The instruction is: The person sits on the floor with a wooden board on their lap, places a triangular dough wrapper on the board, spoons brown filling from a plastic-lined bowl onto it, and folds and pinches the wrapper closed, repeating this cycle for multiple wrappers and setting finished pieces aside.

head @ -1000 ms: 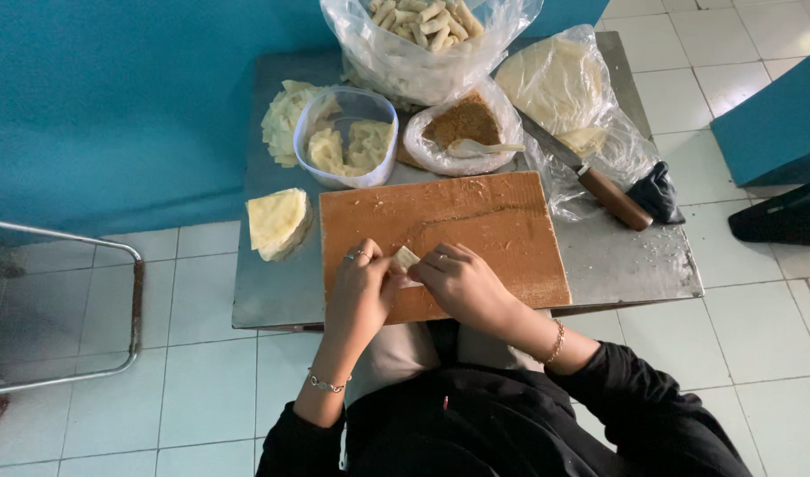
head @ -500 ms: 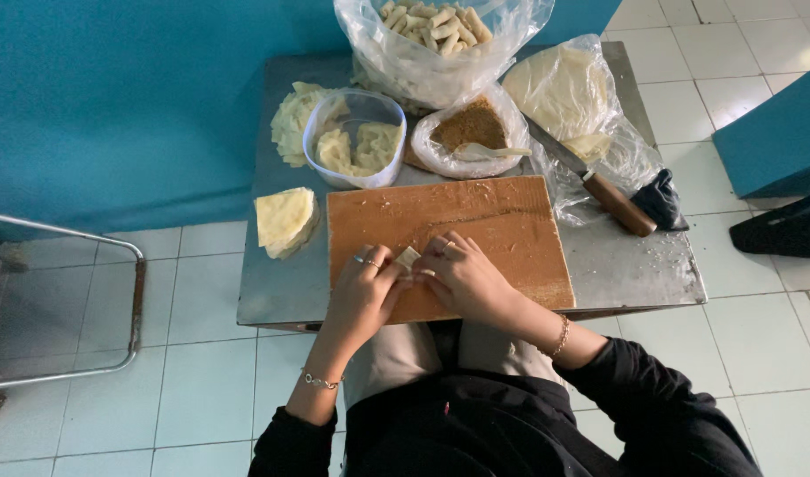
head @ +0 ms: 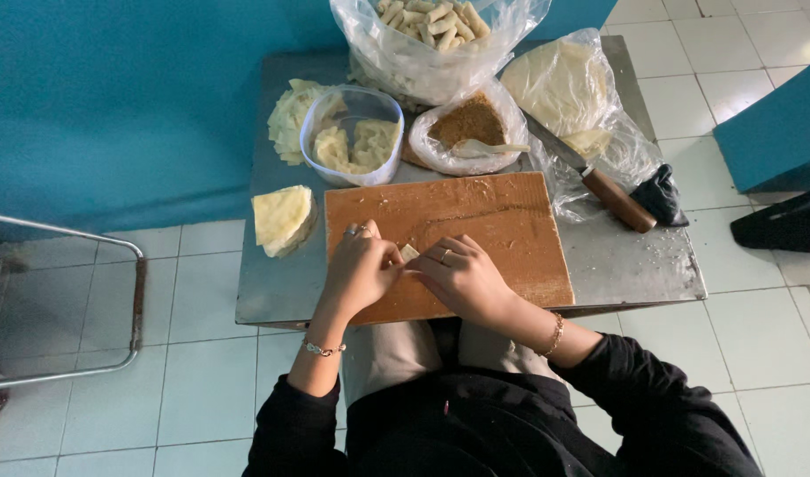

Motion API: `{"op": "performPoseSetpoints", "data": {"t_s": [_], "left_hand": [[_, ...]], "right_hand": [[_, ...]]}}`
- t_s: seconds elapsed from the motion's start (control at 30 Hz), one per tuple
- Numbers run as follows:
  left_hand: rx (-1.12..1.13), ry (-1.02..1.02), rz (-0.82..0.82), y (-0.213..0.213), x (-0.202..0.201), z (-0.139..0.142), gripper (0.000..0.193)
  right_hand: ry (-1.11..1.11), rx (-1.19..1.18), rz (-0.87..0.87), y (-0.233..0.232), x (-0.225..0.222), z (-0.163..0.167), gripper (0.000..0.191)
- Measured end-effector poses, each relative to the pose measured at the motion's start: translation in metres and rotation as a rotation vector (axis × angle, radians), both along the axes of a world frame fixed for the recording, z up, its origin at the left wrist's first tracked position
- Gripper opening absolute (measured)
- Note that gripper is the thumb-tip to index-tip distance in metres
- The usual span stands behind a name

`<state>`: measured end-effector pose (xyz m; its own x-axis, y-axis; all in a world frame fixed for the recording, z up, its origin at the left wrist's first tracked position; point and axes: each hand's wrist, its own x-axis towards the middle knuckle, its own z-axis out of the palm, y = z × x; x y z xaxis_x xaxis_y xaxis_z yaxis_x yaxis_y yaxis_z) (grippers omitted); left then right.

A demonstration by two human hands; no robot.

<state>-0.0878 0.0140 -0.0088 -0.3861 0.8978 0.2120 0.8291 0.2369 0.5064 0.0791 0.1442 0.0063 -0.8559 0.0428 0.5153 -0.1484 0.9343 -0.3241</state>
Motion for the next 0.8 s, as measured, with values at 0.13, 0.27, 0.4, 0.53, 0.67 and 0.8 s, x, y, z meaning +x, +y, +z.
{"op": "performPoseSetpoints", "data": {"t_s": [0.13, 0.27, 0.4, 0.53, 0.67, 0.8], "left_hand": [[-0.023, -0.04, -0.011, 0.0, -0.001, 0.006, 0.024], [-0.053, -0.018, 0.031, -0.004, 0.004, 0.015, 0.024], [-0.026, 0.077, 0.125, -0.01, 0.019, 0.02, 0.022], [0.099, 0.153, 0.164, -0.021, 0.036, 0.017, 0.027], [0.141, 0.267, 0.021, -0.028, 0.037, 0.011, 0.037], [0.038, 0.415, -0.047, -0.029, 0.035, 0.007, 0.033]], "right_hand": [[0.017, 0.037, 0.007, 0.004, -0.003, -0.007, 0.016], [-0.008, 0.108, 0.026, 0.006, -0.004, -0.011, 0.013], [-0.009, 0.126, 0.032, 0.007, -0.005, -0.015, 0.018], [-0.044, 0.146, 0.024, 0.008, -0.006, -0.017, 0.02], [-0.069, 0.101, 0.022, 0.008, -0.007, -0.014, 0.022], [0.019, 0.056, -0.008, 0.005, -0.005, -0.009, 0.024]]}}
